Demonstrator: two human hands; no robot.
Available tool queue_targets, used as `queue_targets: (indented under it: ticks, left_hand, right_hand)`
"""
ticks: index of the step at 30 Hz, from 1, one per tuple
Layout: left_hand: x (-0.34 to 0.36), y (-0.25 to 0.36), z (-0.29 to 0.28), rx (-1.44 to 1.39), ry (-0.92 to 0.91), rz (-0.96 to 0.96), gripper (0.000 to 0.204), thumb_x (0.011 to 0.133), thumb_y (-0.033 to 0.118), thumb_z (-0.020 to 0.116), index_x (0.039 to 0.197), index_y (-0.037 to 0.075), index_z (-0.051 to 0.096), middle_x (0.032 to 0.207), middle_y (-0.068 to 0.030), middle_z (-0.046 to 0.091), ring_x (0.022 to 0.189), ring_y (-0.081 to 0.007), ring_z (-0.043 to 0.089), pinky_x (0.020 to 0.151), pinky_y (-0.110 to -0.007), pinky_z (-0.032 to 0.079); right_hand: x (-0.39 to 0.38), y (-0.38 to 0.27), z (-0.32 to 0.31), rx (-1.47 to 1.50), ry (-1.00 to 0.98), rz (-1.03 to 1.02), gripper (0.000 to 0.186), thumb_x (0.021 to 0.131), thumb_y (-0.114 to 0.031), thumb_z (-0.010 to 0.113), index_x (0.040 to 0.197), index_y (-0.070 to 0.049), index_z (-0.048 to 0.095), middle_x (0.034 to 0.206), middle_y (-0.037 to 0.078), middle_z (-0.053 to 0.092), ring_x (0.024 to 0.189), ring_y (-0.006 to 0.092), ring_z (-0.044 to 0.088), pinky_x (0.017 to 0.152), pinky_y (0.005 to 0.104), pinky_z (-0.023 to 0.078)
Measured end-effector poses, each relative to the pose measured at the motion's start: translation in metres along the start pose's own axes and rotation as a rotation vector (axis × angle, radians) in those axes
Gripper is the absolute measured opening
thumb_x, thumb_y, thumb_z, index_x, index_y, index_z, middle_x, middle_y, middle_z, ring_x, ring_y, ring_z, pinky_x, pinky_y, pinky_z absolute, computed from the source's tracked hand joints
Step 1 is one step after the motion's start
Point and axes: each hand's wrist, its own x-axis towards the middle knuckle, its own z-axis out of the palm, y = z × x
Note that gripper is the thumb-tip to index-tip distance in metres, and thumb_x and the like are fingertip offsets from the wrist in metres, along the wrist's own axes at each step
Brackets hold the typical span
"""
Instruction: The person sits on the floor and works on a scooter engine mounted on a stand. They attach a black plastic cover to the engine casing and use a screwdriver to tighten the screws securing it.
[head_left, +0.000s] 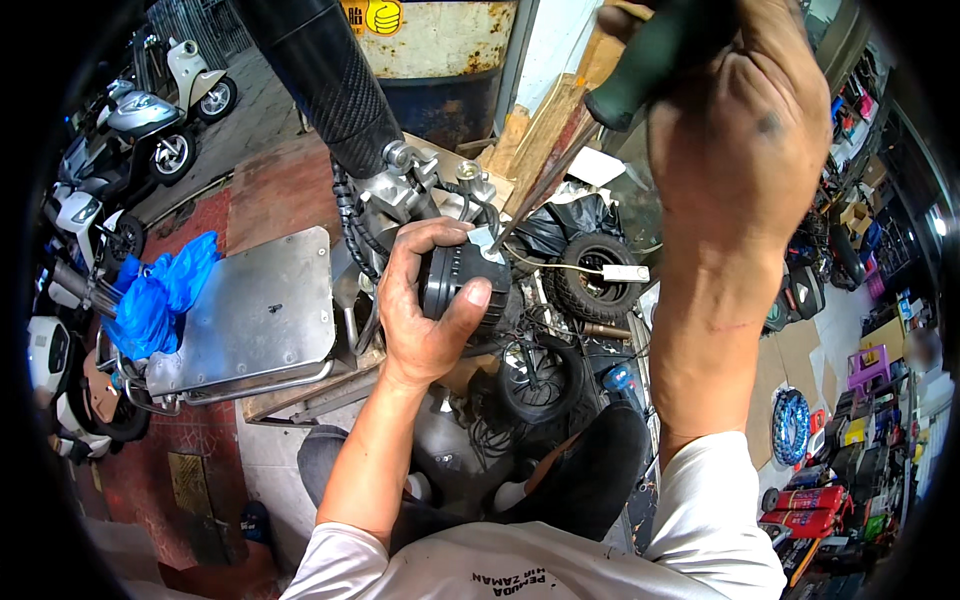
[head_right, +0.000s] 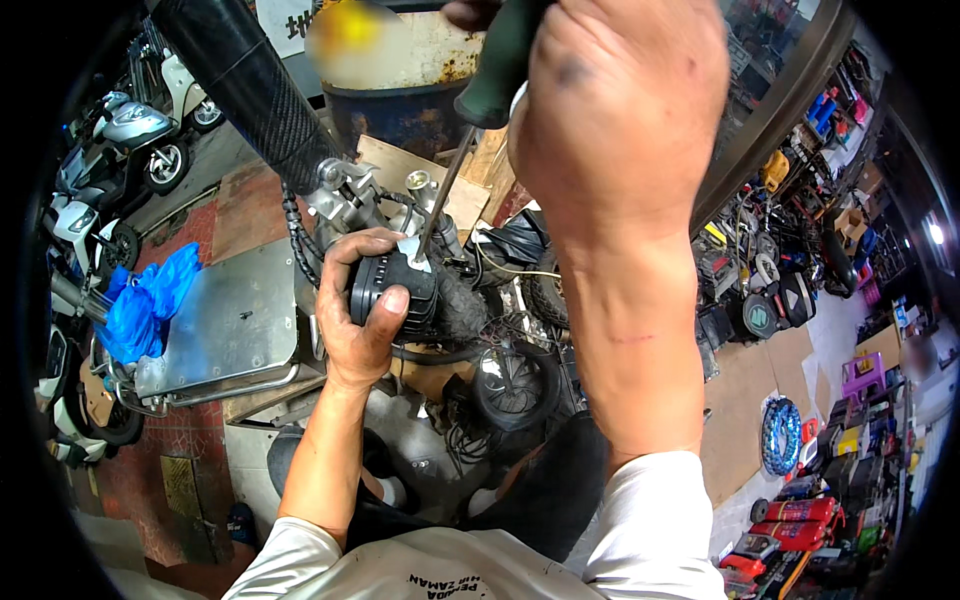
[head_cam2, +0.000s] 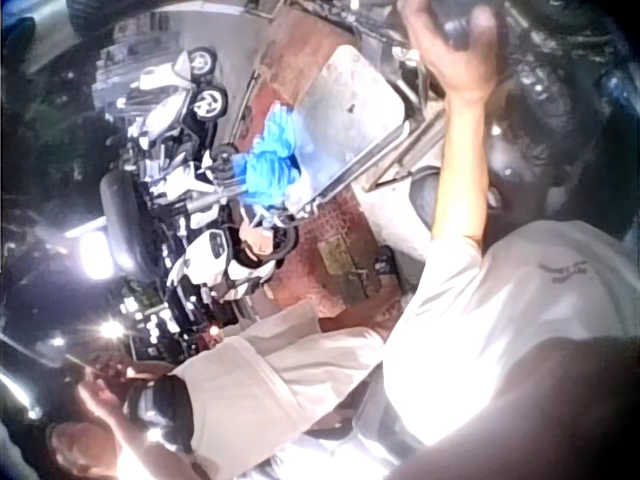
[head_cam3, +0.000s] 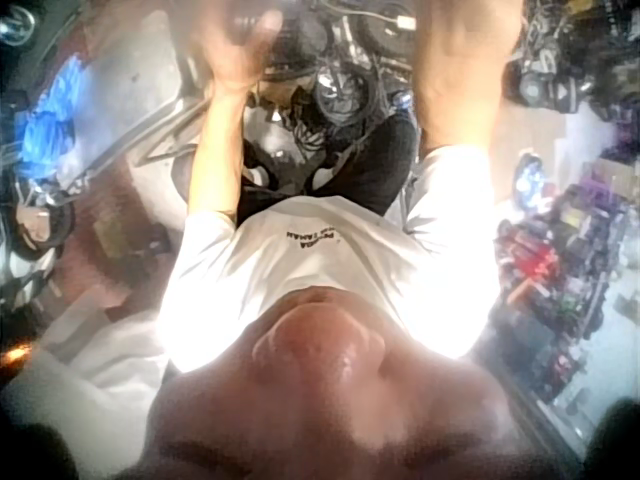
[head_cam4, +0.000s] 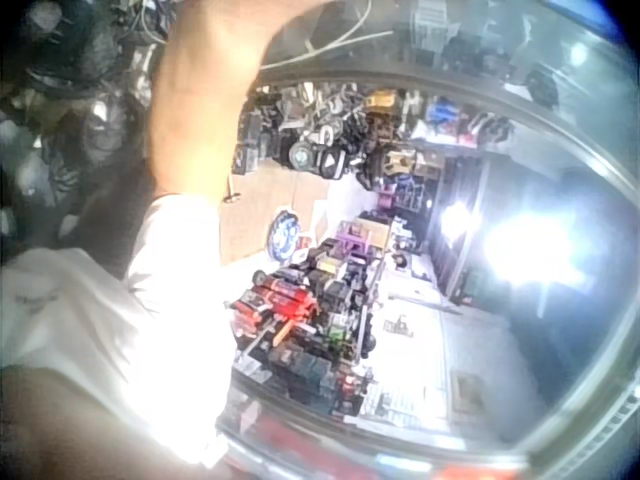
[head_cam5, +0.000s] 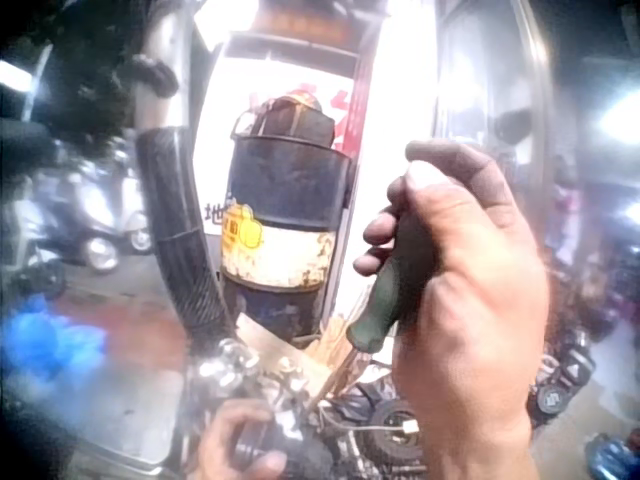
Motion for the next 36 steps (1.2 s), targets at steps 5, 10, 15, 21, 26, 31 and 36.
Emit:
queue_targets:
  ticks: [5, 10, 15, 21, 26, 31, 36]
  left_hand:
    - [-0.002, -0.002, 0.001, 0.000, 0.031, 0.013, 0.049, 0.083, 0.029, 0.083, 0.119, 0.001, 0.063, 0.121, -0.0171, 0.068, 0.114, -0.0271, 0.064, 0.105, -0.040, 0.049]
    - [-0.002, 0.004, -0.002, -0.018, 0.021, 0.025, 0.044, 0.083, 0.022, 0.082, 0.118, 0.001, 0.064, 0.121, -0.0181, 0.068, 0.115, -0.0270, 0.064, 0.104, -0.040, 0.049]
    - [-0.004, 0.002, -0.005, -0.009, 0.022, 0.041, 0.044, 0.085, 0.024, 0.081, 0.119, 0.001, 0.064, 0.121, -0.0189, 0.068, 0.116, -0.0271, 0.064, 0.105, -0.040, 0.048]
    - [-0.002, 0.005, -0.004, -0.047, 0.010, 0.003, 0.049, 0.087, 0.032, 0.081, 0.120, -0.001, 0.064, 0.120, -0.0194, 0.069, 0.117, -0.0273, 0.064, 0.106, -0.040, 0.047]
    - [-0.003, 0.004, -0.007, -0.110, -0.006, -0.047, 0.043, 0.083, 0.020, 0.080, 0.119, 0.000, 0.065, 0.123, -0.0174, 0.068, 0.117, -0.0255, 0.064, 0.107, -0.038, 0.047]
    - [0.000, 0.008, -0.004, -0.157, -0.011, -0.090, 0.046, 0.086, 0.028, 0.080, 0.119, -0.001, 0.064, 0.124, -0.0170, 0.067, 0.117, -0.0246, 0.063, 0.107, -0.038, 0.047]
    - [0.003, 0.010, -0.007, -0.095, -0.049, -0.091, 0.050, 0.090, 0.035, 0.077, 0.122, -0.001, 0.064, 0.125, -0.0147, 0.068, 0.116, -0.0228, 0.063, 0.108, -0.036, 0.045]
  right_hand:
    - [-0.010, 0.016, -0.007, 0.051, -0.068, -0.022, 0.047, 0.113, -0.044, 0.042, 0.110, -0.001, 0.060, 0.079, 0.010, 0.063, 0.059, 0.0195, 0.063, 0.051, 0.0311, 0.055]
    - [-0.013, 0.027, -0.009, 0.086, -0.096, -0.031, 0.048, 0.114, -0.044, 0.040, 0.109, -0.001, 0.060, 0.080, 0.011, 0.065, 0.059, 0.0202, 0.064, 0.051, 0.0317, 0.056]
    - [-0.016, 0.030, -0.009, 0.123, -0.124, -0.058, 0.049, 0.114, -0.045, 0.039, 0.108, -0.002, 0.060, 0.081, 0.013, 0.066, 0.060, 0.0209, 0.065, 0.051, 0.0323, 0.057]
    - [0.004, 0.029, -0.011, 0.236, -0.186, 0.014, 0.050, 0.114, -0.045, 0.037, 0.106, -0.002, 0.061, 0.082, 0.014, 0.068, 0.060, 0.0218, 0.066, 0.051, 0.0330, 0.058]
    - [0.020, 0.035, -0.003, 0.366, -0.288, 0.209, 0.051, 0.114, -0.045, 0.036, 0.105, -0.002, 0.061, 0.083, 0.016, 0.069, 0.060, 0.0225, 0.066, 0.050, 0.0336, 0.059]
    - [0.024, 0.020, 0.000, 0.456, -0.409, 0.320, 0.052, 0.115, -0.046, 0.034, 0.103, -0.002, 0.061, 0.084, 0.017, 0.070, 0.060, 0.0232, 0.067, 0.050, 0.0342, 0.059]
    - [0.035, 0.037, -0.011, 0.640, -0.696, 0.331, 0.076, 0.109, -0.066, 0.034, 0.096, 0.001, 0.069, 0.070, 0.013, 0.071, 0.049, 0.0183, 0.067, 0.040, 0.0286, 0.056]
